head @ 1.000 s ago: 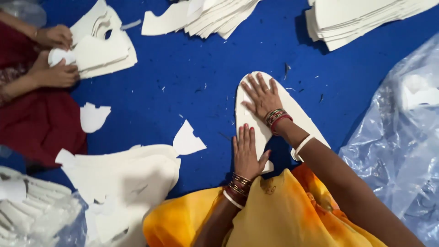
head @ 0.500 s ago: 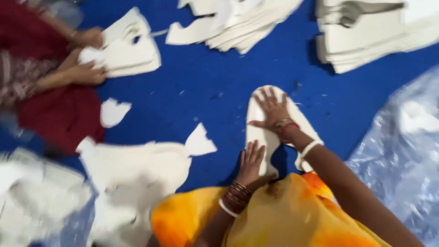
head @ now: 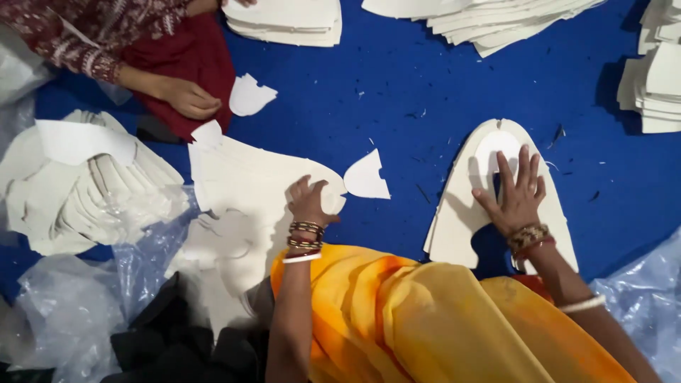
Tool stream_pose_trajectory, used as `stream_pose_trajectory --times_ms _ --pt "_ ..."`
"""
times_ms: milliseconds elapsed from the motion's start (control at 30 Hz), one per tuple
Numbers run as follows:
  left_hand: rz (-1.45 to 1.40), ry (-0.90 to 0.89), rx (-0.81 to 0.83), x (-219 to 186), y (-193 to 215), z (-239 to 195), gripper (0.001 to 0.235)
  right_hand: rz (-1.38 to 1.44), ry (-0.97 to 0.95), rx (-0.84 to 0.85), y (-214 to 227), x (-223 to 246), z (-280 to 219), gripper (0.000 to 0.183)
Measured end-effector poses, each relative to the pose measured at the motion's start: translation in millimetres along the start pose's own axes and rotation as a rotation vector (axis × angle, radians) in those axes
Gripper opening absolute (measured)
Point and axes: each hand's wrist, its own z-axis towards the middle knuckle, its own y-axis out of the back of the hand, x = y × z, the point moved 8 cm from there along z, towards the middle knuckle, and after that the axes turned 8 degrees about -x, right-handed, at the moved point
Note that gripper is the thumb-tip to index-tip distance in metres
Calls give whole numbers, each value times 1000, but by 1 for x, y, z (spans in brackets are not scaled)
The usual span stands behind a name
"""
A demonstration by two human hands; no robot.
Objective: Sorting and matching various white fabric components for shoe manufacturing on a floor mat.
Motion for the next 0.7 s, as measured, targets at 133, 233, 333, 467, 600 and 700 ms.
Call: stream_pose_trajectory --times_ms 133,233,333,467,600,700 --pt "-177 -56 -73 41 -17 7 77 206 -50 -110 45 13 -42 77" --pt "-200 2 -100 14 21 -24 79 328 -17 -161 79 31 -49 62" --pt "-172 -1 -196 61 -25 2 56 434 -55 -162 91 36 -54 53" --pt "-341 -43 -363 22 42 -29 27 406 -54 -146 89 39 -59 39" --pt "-657 -228 -792 -105 171 -111 19 659 153 88 108 134 -55 65" --pt "-897 -367 -597 -199 194 -158 23 688 397 30 137 200 -50 90"
